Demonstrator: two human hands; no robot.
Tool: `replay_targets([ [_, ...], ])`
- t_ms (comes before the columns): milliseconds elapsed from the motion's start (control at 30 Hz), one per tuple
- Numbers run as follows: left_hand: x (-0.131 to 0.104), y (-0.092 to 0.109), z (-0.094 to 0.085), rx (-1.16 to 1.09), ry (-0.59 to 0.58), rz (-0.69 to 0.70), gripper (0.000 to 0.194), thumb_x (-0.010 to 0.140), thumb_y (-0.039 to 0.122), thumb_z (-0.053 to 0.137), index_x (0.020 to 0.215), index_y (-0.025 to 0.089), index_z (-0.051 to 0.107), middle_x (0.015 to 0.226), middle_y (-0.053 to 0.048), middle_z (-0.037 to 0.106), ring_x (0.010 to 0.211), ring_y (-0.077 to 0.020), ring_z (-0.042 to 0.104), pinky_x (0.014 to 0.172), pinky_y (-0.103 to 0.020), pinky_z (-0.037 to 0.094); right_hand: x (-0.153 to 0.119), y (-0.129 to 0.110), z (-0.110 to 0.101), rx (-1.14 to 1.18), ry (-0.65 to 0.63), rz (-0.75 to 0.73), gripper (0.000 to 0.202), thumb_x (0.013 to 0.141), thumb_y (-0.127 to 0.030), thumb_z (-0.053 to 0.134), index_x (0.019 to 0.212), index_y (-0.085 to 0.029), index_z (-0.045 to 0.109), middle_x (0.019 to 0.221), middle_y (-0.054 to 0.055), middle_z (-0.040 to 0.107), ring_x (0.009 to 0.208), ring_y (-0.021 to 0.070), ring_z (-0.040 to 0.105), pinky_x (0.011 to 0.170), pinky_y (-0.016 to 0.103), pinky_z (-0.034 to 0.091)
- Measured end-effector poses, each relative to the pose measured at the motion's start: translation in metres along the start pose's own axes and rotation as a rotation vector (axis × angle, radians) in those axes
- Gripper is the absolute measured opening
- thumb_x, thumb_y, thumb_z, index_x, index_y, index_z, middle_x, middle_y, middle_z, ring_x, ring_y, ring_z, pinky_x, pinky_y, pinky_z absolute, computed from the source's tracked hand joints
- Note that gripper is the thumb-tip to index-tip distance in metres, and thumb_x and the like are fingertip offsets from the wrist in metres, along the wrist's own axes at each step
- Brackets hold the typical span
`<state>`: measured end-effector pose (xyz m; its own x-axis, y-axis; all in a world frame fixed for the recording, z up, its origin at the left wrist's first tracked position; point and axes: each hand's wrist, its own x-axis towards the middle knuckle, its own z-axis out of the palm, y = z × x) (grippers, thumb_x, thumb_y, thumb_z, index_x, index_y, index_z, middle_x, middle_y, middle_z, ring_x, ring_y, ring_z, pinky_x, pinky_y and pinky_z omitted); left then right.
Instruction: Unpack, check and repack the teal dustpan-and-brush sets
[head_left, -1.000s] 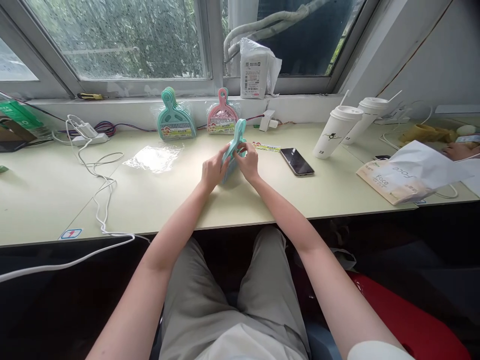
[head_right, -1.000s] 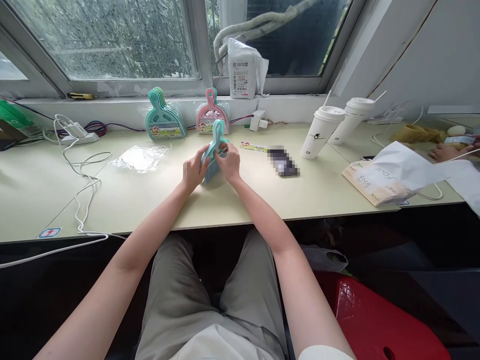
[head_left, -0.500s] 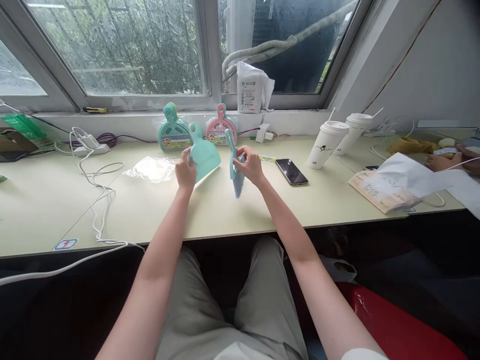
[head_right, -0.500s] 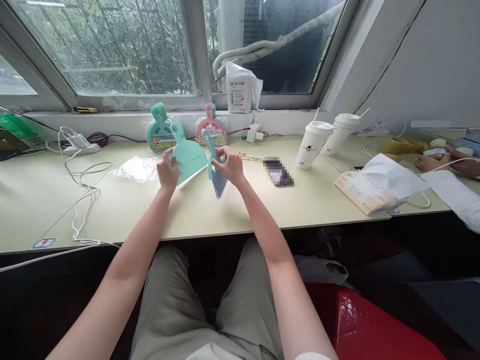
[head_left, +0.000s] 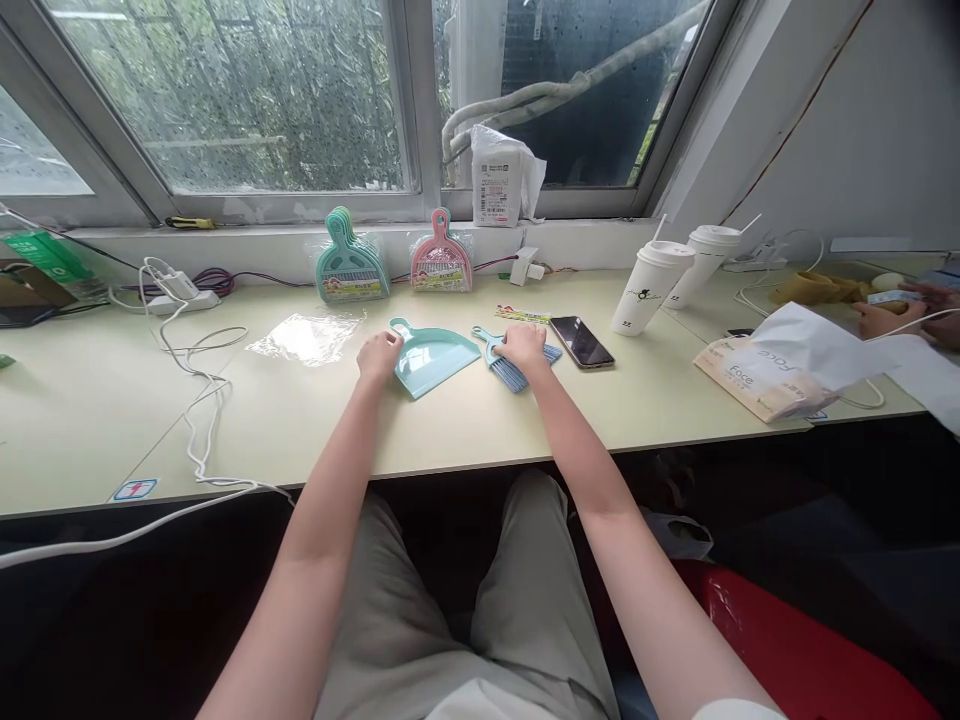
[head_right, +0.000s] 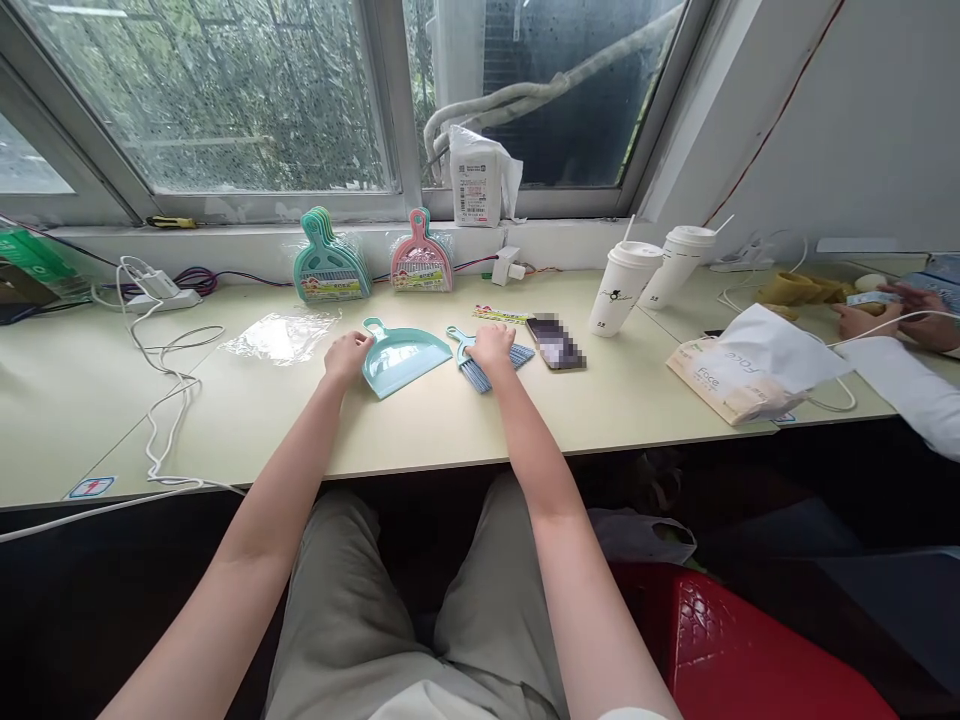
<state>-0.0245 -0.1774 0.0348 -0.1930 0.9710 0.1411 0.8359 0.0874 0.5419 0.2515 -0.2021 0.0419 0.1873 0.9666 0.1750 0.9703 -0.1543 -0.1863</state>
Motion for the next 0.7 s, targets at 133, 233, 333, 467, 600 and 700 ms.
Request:
replay_targets([
  [133,0.0,-0.001,0.002,0.058,-0.002,0.023,0.025,0.085,0.032,0.053,0.099,0.02,0.069,0.117,-0.015,0.069,0.114,-0.03,0.062,0.093,-0.038,0.048,0.001,-0.001,0.002,0.071,0.018,-0.001,0.027,0.077,-0.035,0.068,0.096,-0.017,0.075,0.116,0.014,0.069,0.119,0.0315,0.054,0.098,0.044,0.035],
  [233,-0.007,0.005,0.004,0.087,-0.021,0.057,0.021,0.085,0.029,0.052,0.093,0.02,0.069,0.109,-0.014,0.071,0.107,-0.0282,0.065,0.087,-0.035,0.048,-0.001,-0.007,0.002,0.157,0.097,-0.023,0.026,0.079,-0.036,0.066,0.096,-0.019,0.074,0.117,0.013,0.068,0.119,0.0314,0.054,0.097,0.043,0.037],
  [333,-0.018,0.017,0.01,0.084,-0.077,0.134,0.019,0.085,0.033,0.052,0.085,0.021,0.068,0.102,-0.012,0.072,0.099,-0.026,0.066,0.082,-0.032,0.048,-0.008,-0.018,0.001,0.273,0.099,-0.084,0.024,0.083,-0.039,0.064,0.096,-0.021,0.073,0.114,0.009,0.07,0.116,0.0284,0.056,0.096,0.04,0.04],
  [467,-0.031,0.033,0.018,-0.106,-0.268,0.447,0.043,0.095,0.044,0.036,0.074,0.019,0.063,0.085,-0.007,0.07,0.082,-0.0195,0.063,0.078,-0.03,0.047,-0.02,-0.034,0.002,0.26,0.063,-0.258,0.019,0.082,-0.038,0.066,0.092,-0.022,0.071,0.11,0.007,0.071,0.112,0.0263,0.058,0.094,0.037,0.042],
  [600,-0.032,0.036,0.016,-0.243,-0.204,0.661,0.044,0.096,0.039,0.029,0.078,0.018,0.063,0.089,-0.008,0.066,0.083,-0.0177,0.06,0.078,-0.03,0.049,-0.026,-0.041,0.002,0.236,0.05,-0.331,0.015,0.083,-0.035,0.066,0.09,-0.022,0.069,0.109,0.006,0.071,0.111,0.025,0.059,0.09,0.034,0.043],
  [700,-0.028,0.029,0.009,-0.1,0.014,0.775,0.019,0.085,0.026,0.053,0.099,0.019,0.065,0.111,-0.009,0.063,0.105,-0.0224,0.057,0.093,-0.036,0.047,-0.026,-0.04,-0.002,0.258,-0.01,-0.339,0.016,0.081,-0.038,0.068,0.088,-0.024,0.07,0.109,0.005,0.071,0.106,0.0238,0.061,0.085,0.032,0.044],
])
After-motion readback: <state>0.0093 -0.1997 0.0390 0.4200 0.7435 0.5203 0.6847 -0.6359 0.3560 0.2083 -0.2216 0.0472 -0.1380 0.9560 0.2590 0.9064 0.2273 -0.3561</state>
